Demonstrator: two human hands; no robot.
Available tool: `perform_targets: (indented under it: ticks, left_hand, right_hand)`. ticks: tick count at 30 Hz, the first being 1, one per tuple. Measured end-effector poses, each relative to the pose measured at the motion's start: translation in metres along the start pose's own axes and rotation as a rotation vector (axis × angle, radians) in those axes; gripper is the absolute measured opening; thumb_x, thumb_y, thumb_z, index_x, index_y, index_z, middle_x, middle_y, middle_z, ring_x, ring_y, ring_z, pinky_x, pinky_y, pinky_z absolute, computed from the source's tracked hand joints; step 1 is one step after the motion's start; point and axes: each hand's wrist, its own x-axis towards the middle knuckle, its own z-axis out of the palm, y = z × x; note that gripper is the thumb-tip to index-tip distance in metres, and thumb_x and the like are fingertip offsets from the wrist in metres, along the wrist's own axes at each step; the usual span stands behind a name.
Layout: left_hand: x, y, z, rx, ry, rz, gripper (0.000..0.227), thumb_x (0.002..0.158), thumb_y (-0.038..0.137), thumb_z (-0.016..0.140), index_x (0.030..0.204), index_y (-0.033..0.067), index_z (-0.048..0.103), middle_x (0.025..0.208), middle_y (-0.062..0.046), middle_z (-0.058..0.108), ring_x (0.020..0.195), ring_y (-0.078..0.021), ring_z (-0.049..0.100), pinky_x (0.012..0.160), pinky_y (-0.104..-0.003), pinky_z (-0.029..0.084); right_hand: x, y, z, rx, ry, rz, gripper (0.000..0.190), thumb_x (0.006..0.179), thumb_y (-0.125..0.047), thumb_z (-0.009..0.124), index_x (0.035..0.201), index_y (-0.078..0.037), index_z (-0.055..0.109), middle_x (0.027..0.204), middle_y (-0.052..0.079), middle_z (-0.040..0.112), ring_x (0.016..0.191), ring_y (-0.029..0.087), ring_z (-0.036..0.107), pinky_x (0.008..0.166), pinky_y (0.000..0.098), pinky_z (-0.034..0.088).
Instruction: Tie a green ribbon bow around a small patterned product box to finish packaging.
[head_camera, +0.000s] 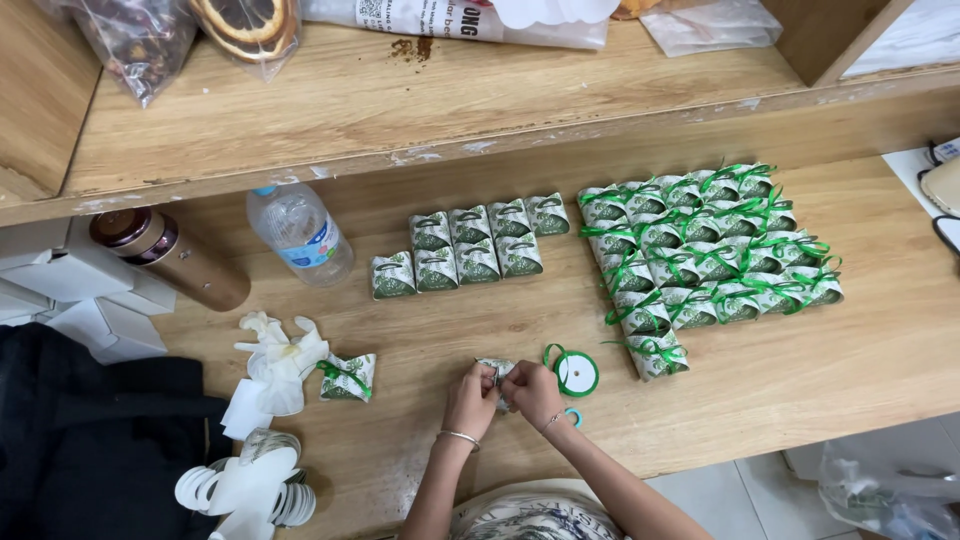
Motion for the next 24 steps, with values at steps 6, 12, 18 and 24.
perform_targets:
  ticks: [6,12,18,24]
  left_hand:
    - [0.013,-0.040,0.006,-0.306,-0.210,-0.030,0.027,0.092,0.002,0.063,0.118,0.0038,0.068,0.089,-0.013,0.077,0.081,-0.0205,0.074,0.075,-0.033,0.059]
    - [0.001,-0.005,-0.011,0.007,-0.031,0.007,0.010,0.089,0.007,0.068,0.099,0.0034,0.070,0.087,-0.013,0.076,0.082,-0.0264,0.076,0.074,-0.038,0.058]
    - [-0.004,0.013,-0.015,0.200,0.030,0.049,0.009,0.090,0.012,0.068,0.091,0.0033,0.066,0.091,-0.019,0.072,0.088,-0.0385,0.070,0.077,-0.047,0.055]
    - [-0.004,0.029,-0.020,0.209,-0.034,0.055,0.018,0.091,0.015,0.069,0.090,-0.0010,0.061,0.096,-0.023,0.068,0.090,-0.0413,0.068,0.077,-0.048,0.055]
  right_hand:
    - [0.000,0.000,-0.010,0.211,-0.152,0.087,0.009,0.091,-0.005,0.065,0.093,0.002,0.069,0.068,0.009,0.072,0.052,0.014,0.069,0.042,0.0264,0.047]
    - [0.002,0.015,-0.010,0.353,-0.308,0.128,0.013,0.097,-0.010,0.065,0.102,0.000,0.071,0.075,0.007,0.073,0.055,0.013,0.066,0.045,0.0244,0.046]
    - [-0.003,0.012,-0.010,0.417,-0.328,0.260,0.022,0.100,-0.023,0.063,0.101,-0.001,0.069,0.075,0.007,0.073,0.056,0.013,0.066,0.047,0.0261,0.048]
    - [-0.010,0.002,-0.012,0.413,-0.332,0.254,0.024,0.098,-0.029,0.067,0.101,-0.006,0.071,0.075,0.005,0.072,0.057,0.012,0.065,0.047,0.0259,0.046]
